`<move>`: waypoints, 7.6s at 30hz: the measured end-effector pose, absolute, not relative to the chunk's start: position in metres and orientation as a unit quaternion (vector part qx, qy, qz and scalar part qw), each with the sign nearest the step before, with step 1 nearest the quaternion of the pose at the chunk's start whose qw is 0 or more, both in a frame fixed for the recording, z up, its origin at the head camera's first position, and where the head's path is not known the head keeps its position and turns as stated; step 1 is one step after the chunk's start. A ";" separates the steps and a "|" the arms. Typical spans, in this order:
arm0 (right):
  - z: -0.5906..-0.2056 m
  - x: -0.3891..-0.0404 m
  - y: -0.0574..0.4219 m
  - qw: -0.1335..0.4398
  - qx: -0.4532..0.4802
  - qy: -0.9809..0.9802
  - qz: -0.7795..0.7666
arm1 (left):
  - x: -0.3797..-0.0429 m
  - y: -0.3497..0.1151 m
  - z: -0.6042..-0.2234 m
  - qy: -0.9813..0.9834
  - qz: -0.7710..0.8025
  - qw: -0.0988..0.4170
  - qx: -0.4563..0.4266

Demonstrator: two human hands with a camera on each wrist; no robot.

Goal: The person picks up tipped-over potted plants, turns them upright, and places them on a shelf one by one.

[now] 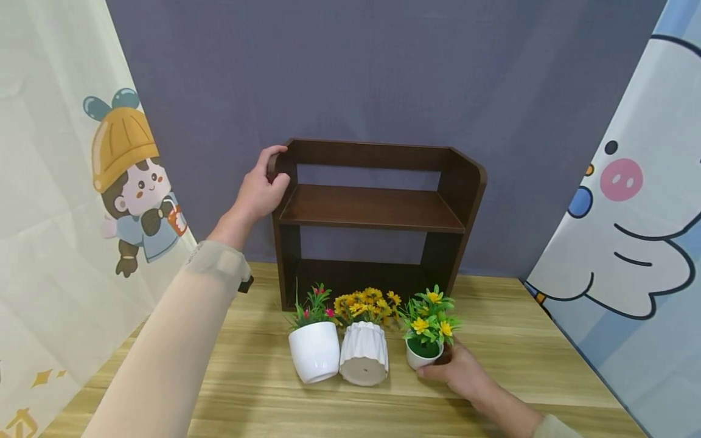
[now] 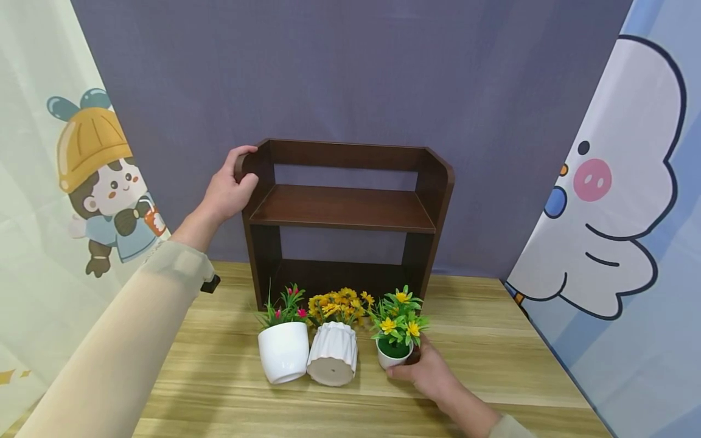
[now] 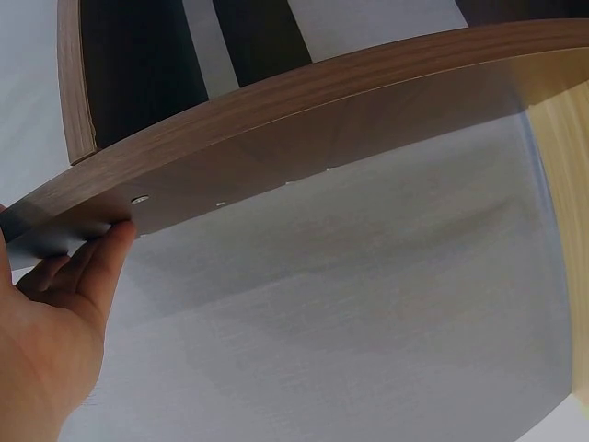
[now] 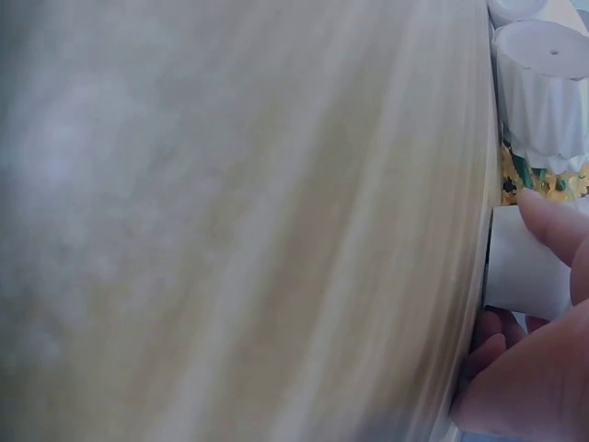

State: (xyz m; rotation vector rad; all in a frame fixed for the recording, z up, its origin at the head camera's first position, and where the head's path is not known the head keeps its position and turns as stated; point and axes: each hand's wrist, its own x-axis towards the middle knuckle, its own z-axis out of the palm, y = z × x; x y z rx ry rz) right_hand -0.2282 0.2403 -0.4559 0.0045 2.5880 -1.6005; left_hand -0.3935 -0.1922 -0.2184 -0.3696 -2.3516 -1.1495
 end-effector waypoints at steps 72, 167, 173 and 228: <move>-0.362 -0.230 0.226 -0.068 -0.048 0.853 -0.515 | -0.392 -0.197 -0.220 -0.858 -0.423 0.256 -0.141; -0.278 -0.299 0.213 -0.200 -0.024 0.811 -0.549 | -0.386 -0.200 -0.227 -0.861 -0.410 0.259 -0.154; -0.279 -0.302 0.212 -0.201 -0.023 0.810 -0.550 | -0.398 -0.206 -0.231 -0.855 -0.426 0.251 -0.158; -0.285 -0.314 0.186 -0.263 0.043 0.827 -0.495 | -0.377 -0.204 -0.226 -0.865 -0.401 0.261 -0.150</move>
